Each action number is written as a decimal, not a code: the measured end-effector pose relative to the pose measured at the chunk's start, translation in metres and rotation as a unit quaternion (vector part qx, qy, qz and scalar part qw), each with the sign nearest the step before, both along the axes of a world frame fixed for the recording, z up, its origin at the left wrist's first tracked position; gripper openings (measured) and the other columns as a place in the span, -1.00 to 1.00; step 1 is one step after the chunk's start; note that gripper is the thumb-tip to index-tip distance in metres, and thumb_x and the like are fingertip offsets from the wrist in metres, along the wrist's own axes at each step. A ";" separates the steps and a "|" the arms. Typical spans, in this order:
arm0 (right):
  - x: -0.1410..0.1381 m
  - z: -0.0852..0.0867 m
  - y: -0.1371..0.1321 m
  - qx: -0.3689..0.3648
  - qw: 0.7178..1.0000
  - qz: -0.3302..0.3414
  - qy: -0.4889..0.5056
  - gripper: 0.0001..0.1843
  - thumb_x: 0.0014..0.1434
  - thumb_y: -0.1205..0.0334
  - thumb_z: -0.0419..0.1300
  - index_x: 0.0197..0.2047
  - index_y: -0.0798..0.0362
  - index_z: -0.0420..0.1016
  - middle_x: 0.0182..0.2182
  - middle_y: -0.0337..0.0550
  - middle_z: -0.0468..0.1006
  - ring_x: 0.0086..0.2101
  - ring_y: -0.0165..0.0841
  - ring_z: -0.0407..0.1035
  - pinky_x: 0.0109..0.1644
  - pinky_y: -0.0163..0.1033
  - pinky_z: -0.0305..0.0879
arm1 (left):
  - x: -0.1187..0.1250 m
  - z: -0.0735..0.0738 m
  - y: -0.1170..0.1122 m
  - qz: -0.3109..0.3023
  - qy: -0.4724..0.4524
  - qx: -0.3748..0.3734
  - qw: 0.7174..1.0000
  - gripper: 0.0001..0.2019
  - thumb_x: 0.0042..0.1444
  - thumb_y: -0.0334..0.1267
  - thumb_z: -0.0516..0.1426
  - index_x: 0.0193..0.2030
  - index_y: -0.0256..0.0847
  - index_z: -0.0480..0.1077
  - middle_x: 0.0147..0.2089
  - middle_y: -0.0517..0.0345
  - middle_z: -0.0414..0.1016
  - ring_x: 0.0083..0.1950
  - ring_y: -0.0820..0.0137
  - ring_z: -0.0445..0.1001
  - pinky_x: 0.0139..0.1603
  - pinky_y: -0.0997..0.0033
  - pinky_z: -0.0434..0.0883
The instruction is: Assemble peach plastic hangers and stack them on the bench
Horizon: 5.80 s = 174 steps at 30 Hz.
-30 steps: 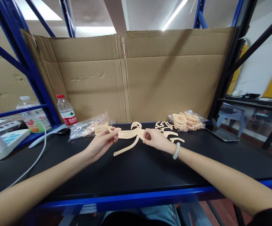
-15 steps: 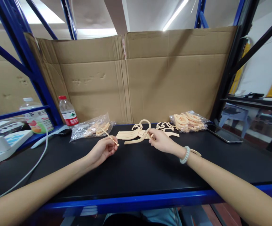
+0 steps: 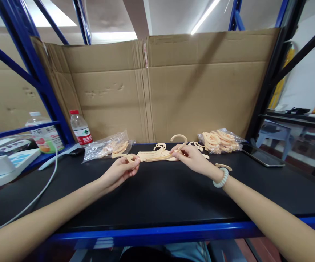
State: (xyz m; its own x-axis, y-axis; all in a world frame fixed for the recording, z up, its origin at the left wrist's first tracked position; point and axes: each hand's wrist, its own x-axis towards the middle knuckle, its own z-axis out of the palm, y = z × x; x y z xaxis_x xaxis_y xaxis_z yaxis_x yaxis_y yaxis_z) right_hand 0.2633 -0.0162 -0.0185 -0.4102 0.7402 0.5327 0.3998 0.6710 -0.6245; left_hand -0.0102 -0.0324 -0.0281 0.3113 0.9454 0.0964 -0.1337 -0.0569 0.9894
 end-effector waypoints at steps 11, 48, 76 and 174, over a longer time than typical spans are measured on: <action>0.002 0.006 -0.010 0.040 0.999 0.027 0.015 -0.65 0.22 0.05 0.08 -0.45 0.07 0.49 -0.28 -0.07 0.53 -0.39 -0.38 0.36 -0.46 -0.30 0.24 | 0.003 0.003 -0.006 -0.018 -0.087 -0.021 0.996 -0.75 -0.11 -0.31 0.32 -0.41 -0.26 0.30 -0.51 0.29 0.28 -0.57 0.61 0.22 -0.57 0.61 0.13; -0.003 0.002 -0.021 0.171 0.985 0.022 0.007 -0.76 0.22 0.24 0.12 -0.46 0.00 0.51 -0.32 -0.13 0.59 -0.25 -0.30 0.45 -0.16 -0.19 0.39 | -0.002 0.003 -0.006 -0.095 -0.087 -0.087 0.988 -0.73 -0.22 -0.33 0.41 -0.41 -0.36 0.45 -0.33 0.12 0.47 -0.32 0.42 0.56 -0.26 0.58 0.49; -0.025 -0.013 -0.035 0.155 0.983 -0.021 0.097 -0.82 0.21 0.27 0.12 -0.39 0.06 0.50 -0.35 -0.13 0.57 -0.42 -0.39 0.43 -0.40 -0.32 0.36 | 0.009 -0.010 -0.010 0.034 -0.112 0.037 0.992 -0.69 -0.27 -0.34 0.38 -0.47 -0.32 0.32 -0.42 0.15 0.49 -0.51 0.51 0.45 -0.45 0.56 0.37; 0.115 0.005 0.062 -0.214 0.867 -0.155 -0.422 -0.79 -0.28 0.12 0.34 -0.57 0.08 0.52 -0.59 -0.17 0.45 -0.51 -0.35 0.27 -0.45 -0.29 0.06 | -0.062 0.018 0.050 -0.123 0.549 0.330 0.758 -0.78 0.10 -0.14 0.10 -0.26 -0.21 0.50 -0.32 0.11 0.49 -0.33 0.42 0.44 -0.35 0.54 0.30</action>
